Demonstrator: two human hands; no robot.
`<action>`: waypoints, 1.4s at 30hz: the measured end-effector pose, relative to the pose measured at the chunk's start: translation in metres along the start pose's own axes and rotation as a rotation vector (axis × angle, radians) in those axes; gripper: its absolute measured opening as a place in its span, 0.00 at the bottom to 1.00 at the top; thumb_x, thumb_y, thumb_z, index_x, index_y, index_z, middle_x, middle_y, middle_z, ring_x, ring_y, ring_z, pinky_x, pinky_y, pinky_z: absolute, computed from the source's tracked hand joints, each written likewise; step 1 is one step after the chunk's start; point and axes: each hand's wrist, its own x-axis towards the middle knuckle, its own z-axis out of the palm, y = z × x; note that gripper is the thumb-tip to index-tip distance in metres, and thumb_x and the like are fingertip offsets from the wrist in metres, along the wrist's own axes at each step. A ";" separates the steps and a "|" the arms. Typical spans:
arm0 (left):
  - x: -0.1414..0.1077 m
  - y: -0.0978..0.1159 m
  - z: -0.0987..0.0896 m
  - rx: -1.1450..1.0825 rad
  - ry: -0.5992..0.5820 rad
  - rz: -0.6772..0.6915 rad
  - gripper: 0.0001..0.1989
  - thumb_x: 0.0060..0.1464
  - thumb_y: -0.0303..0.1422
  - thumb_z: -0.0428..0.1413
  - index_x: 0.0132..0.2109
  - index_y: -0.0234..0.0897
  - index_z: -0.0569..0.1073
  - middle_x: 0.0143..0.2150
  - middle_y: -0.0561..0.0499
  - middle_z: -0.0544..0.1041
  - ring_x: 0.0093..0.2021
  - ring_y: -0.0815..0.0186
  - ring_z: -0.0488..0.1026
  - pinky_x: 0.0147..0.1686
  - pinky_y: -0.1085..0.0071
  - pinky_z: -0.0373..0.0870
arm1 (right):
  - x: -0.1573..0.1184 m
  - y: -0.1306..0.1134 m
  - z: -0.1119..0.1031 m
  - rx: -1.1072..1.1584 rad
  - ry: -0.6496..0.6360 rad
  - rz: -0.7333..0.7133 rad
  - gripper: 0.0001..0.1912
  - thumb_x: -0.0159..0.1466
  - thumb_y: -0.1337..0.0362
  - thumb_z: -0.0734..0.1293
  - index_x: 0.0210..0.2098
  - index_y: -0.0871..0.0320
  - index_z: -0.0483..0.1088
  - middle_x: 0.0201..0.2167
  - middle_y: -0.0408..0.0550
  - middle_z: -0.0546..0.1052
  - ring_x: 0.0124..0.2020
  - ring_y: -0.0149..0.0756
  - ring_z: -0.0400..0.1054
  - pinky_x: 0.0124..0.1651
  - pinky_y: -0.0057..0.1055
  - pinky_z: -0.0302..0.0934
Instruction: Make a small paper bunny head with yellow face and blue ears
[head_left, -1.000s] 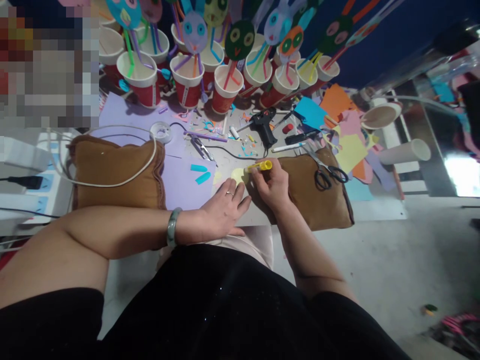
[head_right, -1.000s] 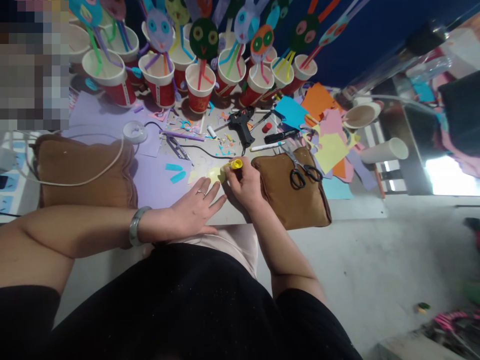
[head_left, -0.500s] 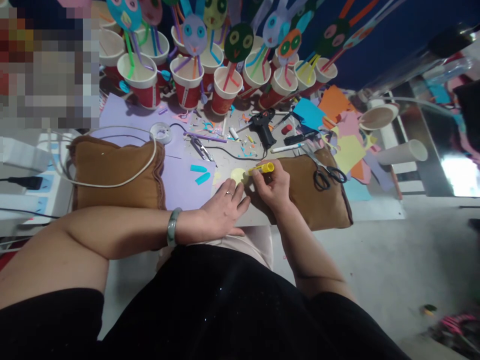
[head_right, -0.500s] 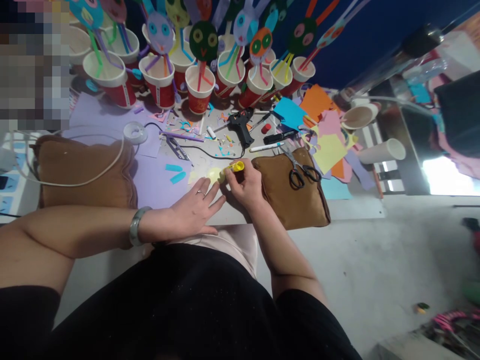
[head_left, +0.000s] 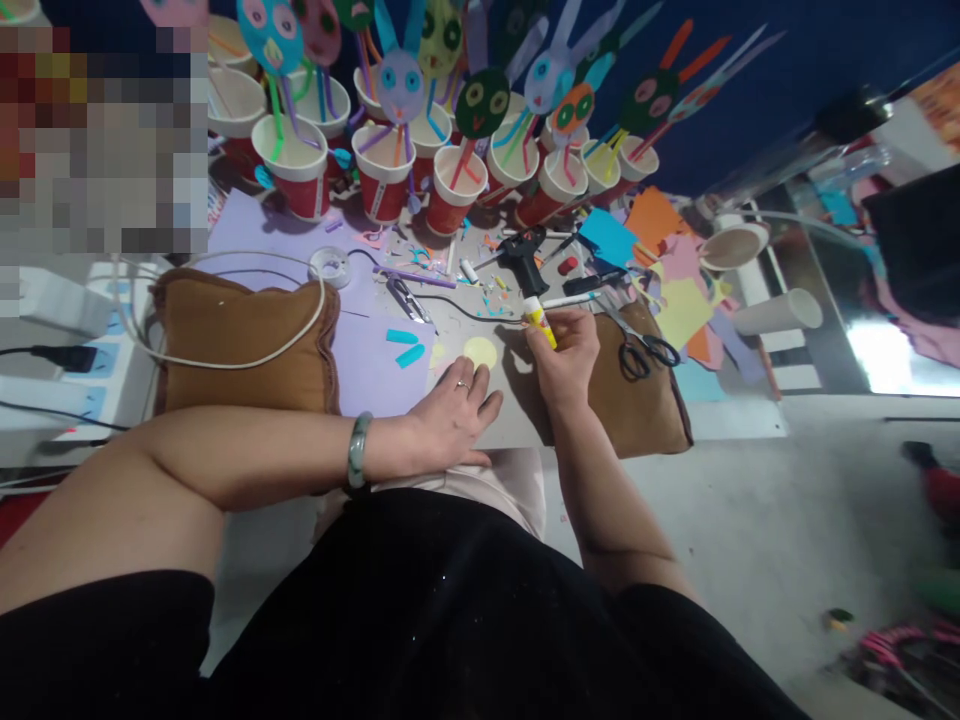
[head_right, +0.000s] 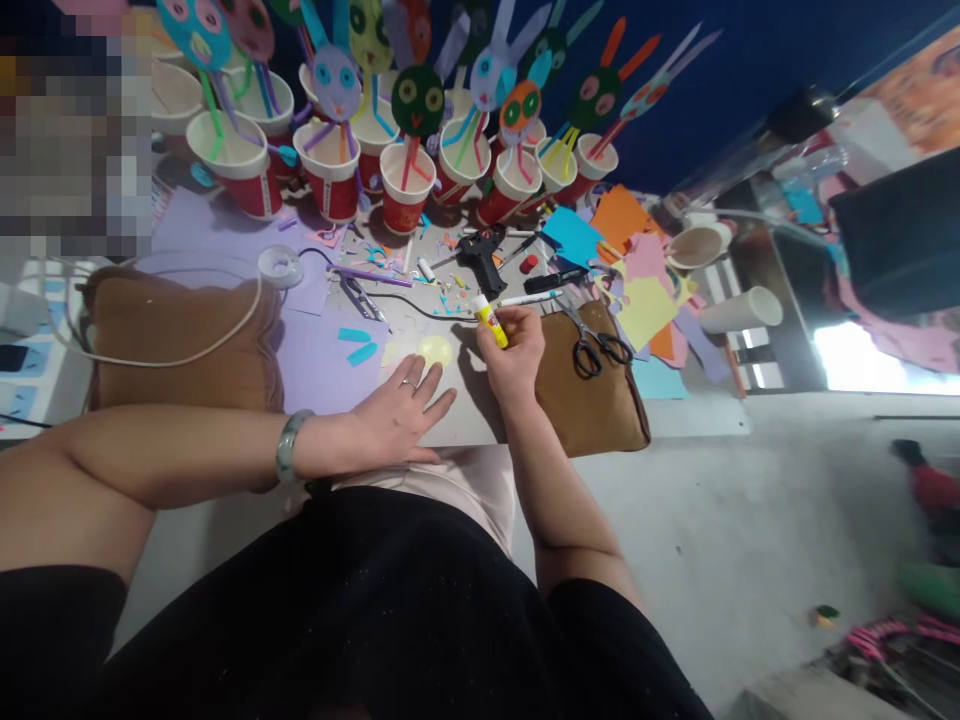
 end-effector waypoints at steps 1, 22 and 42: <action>0.000 0.000 0.000 0.004 0.004 -0.003 0.47 0.62 0.61 0.50 0.72 0.26 0.62 0.71 0.20 0.61 0.69 0.32 0.64 0.68 0.41 0.52 | 0.001 0.001 0.000 0.009 -0.002 -0.005 0.17 0.60 0.56 0.76 0.43 0.52 0.68 0.37 0.41 0.77 0.35 0.31 0.76 0.41 0.32 0.75; 0.002 -0.001 -0.004 -0.021 -0.020 -0.010 0.48 0.62 0.60 0.51 0.72 0.24 0.62 0.71 0.20 0.62 0.71 0.33 0.61 0.69 0.42 0.49 | -0.006 -0.048 0.004 -0.372 -0.392 -0.035 0.07 0.60 0.60 0.70 0.36 0.56 0.74 0.30 0.45 0.79 0.30 0.35 0.72 0.37 0.33 0.68; 0.000 0.001 0.007 -0.002 0.070 0.019 0.46 0.63 0.59 0.51 0.72 0.25 0.61 0.70 0.19 0.63 0.69 0.33 0.65 0.68 0.40 0.52 | 0.028 -0.043 -0.003 0.093 -0.437 0.116 0.21 0.62 0.44 0.71 0.45 0.50 0.68 0.41 0.47 0.83 0.43 0.41 0.78 0.50 0.45 0.73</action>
